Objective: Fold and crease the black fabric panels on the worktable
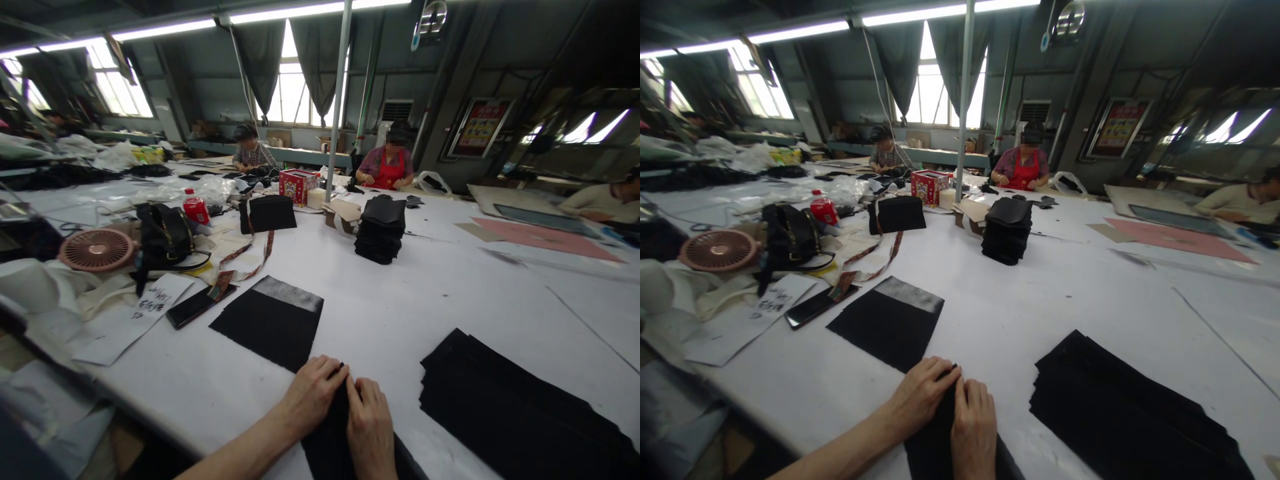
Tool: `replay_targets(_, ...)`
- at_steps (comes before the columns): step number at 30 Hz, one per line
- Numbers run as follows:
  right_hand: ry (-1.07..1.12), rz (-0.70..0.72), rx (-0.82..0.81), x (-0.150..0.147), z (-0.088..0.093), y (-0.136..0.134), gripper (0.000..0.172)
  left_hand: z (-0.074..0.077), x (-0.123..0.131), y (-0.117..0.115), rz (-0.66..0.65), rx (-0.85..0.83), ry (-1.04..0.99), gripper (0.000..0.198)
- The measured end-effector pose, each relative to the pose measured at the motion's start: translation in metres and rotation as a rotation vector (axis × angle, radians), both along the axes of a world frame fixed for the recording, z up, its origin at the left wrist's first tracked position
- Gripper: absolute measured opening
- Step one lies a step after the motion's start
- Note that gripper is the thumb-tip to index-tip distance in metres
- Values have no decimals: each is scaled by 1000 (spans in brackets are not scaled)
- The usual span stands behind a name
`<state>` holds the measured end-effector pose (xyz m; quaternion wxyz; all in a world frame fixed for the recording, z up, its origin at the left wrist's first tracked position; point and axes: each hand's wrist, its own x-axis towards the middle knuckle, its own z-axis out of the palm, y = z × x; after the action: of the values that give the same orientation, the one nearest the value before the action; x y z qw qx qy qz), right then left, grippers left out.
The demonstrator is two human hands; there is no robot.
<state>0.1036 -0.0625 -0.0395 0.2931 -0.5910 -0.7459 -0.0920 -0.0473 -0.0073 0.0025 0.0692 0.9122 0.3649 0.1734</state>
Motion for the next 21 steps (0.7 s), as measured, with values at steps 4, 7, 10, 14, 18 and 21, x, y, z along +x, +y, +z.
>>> replay_targets(4, -19, -3, 7, 0, -1, 1, 38, -2, -1, 1, 2, -15, -23, 36)
replay_targets(7, -16, -2, 8, 1, -3, 1, 38, -3, -2, 2, 5, -18, -33, 35)
replay_targets(10, -5, 4, 12, 1, -4, 2, 37, -4, -2, 2, 8, -23, -40, 35)
replay_targets(14, -10, 5, 6, 0, -3, 2, 37, -4, -1, 1, 15, -26, -45, 36)
replay_targets(18, -26, 5, 2, 0, -3, 1, 36, -3, 0, 1, 22, -27, -44, 36)
replay_targets(21, -27, 3, 2, 1, -3, 1, 36, -2, 0, 1, 24, -29, -42, 36)
